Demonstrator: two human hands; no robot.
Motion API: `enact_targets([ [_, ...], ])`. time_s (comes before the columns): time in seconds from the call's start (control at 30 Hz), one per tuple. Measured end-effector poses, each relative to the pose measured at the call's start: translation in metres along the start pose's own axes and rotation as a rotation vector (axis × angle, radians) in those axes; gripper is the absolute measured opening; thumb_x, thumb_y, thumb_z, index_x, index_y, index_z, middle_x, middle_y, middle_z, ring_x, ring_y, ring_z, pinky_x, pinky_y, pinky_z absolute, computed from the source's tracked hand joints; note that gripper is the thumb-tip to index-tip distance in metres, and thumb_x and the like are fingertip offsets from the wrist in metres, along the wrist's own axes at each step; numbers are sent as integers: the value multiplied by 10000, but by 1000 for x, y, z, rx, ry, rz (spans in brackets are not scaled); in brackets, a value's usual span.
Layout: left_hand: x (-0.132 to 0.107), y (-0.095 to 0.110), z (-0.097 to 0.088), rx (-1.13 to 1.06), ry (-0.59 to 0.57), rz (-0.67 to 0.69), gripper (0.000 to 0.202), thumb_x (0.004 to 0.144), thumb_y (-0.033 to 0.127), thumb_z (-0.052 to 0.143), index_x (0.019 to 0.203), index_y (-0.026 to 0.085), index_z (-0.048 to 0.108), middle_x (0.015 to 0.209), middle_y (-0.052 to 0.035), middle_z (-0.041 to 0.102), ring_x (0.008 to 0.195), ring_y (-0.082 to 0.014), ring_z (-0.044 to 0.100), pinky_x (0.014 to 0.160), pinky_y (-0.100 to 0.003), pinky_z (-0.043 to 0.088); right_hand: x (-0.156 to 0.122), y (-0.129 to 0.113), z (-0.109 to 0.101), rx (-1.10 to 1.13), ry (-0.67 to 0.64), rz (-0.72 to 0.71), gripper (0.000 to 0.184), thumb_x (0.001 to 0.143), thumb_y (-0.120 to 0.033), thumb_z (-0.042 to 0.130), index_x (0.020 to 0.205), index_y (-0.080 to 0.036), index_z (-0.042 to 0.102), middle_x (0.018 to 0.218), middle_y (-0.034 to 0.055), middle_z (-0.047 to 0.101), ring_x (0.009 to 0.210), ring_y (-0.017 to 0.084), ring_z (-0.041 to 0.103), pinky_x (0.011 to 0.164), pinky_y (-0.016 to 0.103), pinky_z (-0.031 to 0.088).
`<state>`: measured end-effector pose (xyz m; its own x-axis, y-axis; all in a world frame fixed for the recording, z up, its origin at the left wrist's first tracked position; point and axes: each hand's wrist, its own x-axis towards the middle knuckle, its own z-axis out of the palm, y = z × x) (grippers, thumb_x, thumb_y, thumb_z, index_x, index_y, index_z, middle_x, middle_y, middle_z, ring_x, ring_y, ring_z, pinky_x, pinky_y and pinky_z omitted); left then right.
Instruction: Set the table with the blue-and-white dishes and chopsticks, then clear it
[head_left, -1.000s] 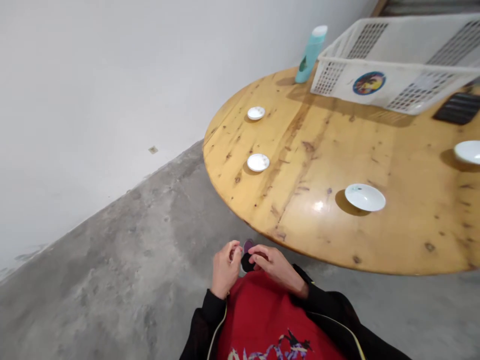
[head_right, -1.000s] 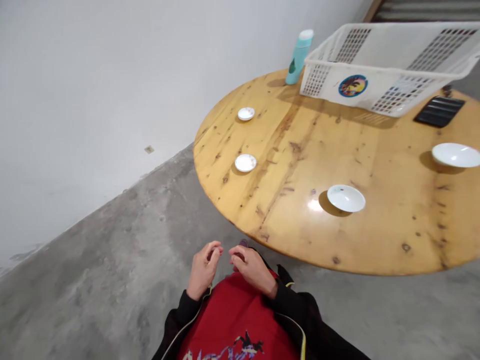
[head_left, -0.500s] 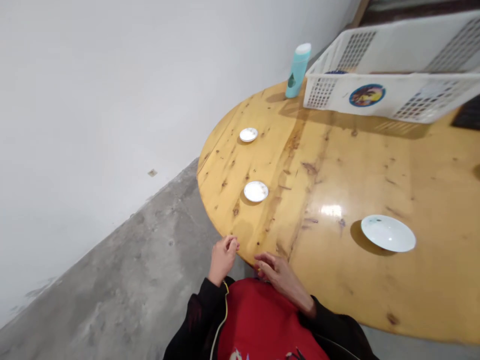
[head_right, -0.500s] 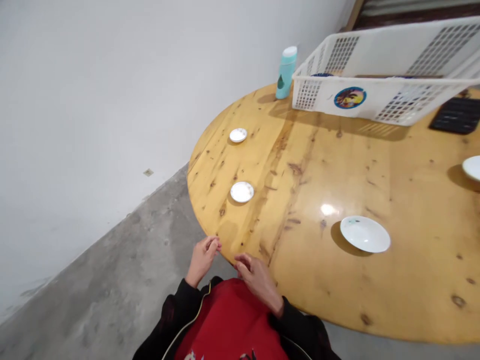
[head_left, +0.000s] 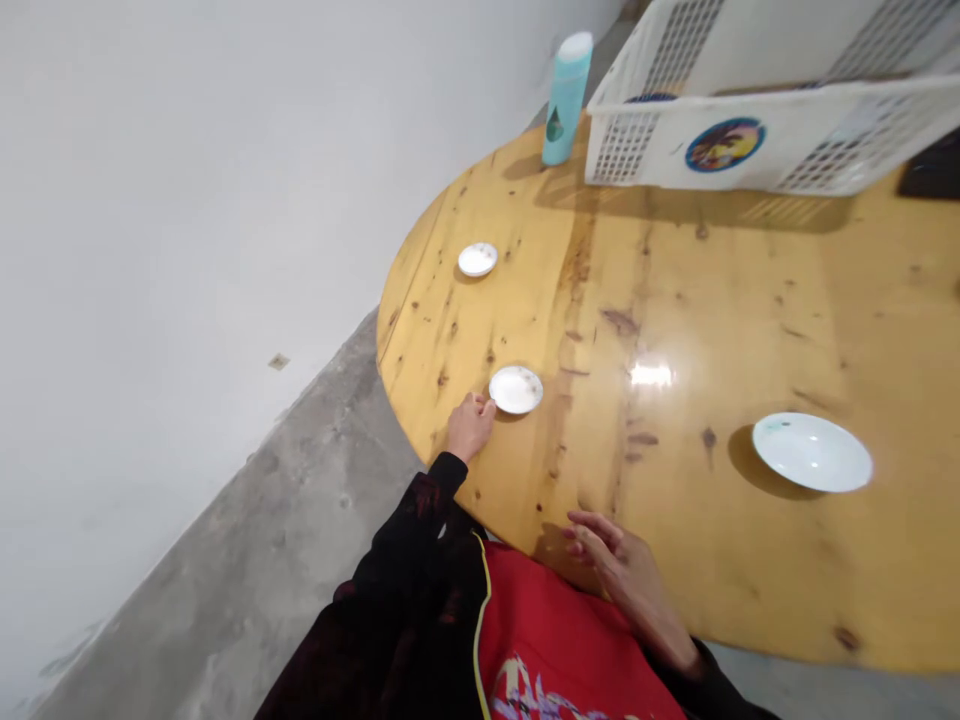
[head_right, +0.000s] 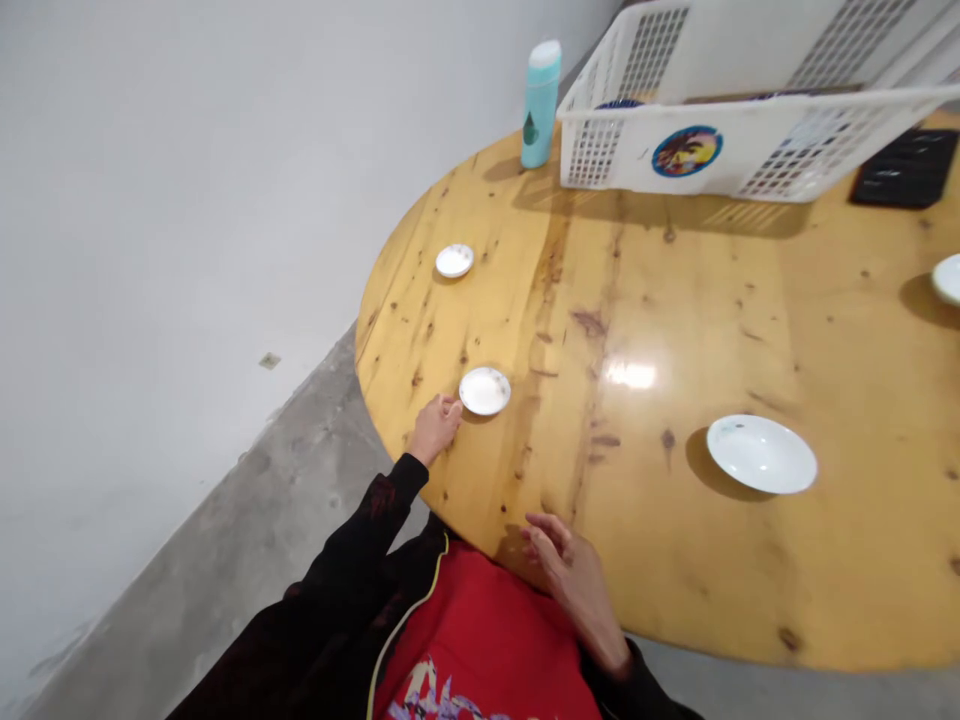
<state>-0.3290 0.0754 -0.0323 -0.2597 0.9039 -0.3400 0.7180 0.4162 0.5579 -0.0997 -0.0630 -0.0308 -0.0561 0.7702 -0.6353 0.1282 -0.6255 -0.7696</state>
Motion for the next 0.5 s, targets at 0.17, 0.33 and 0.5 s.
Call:
enact_targets([
  [0.17,41,9,-4,81,-106,84,274,986,319,498,1030,113,675,1016,-192,751,1025,-320,696,911,-379,479,14,-13,38,42,110,3,540,654,-629,641,942,-174,675,859,137,767,680,251,707,635,370,573],
  [0.33,62,9,-13,119,-224,148,209,937,199,491,938,139,691,1001,-168,758,974,-299,698,861,-359,475,24,-23,67,37,213,62,583,661,-660,649,967,-166,705,847,122,775,695,253,716,643,362,582],
  [0.5,120,15,-51,120,-237,190,214,931,234,490,865,174,685,834,-81,750,828,-216,688,754,-290,474,29,-17,78,84,310,139,650,626,-714,686,974,-166,733,862,109,790,706,251,724,660,351,596],
])
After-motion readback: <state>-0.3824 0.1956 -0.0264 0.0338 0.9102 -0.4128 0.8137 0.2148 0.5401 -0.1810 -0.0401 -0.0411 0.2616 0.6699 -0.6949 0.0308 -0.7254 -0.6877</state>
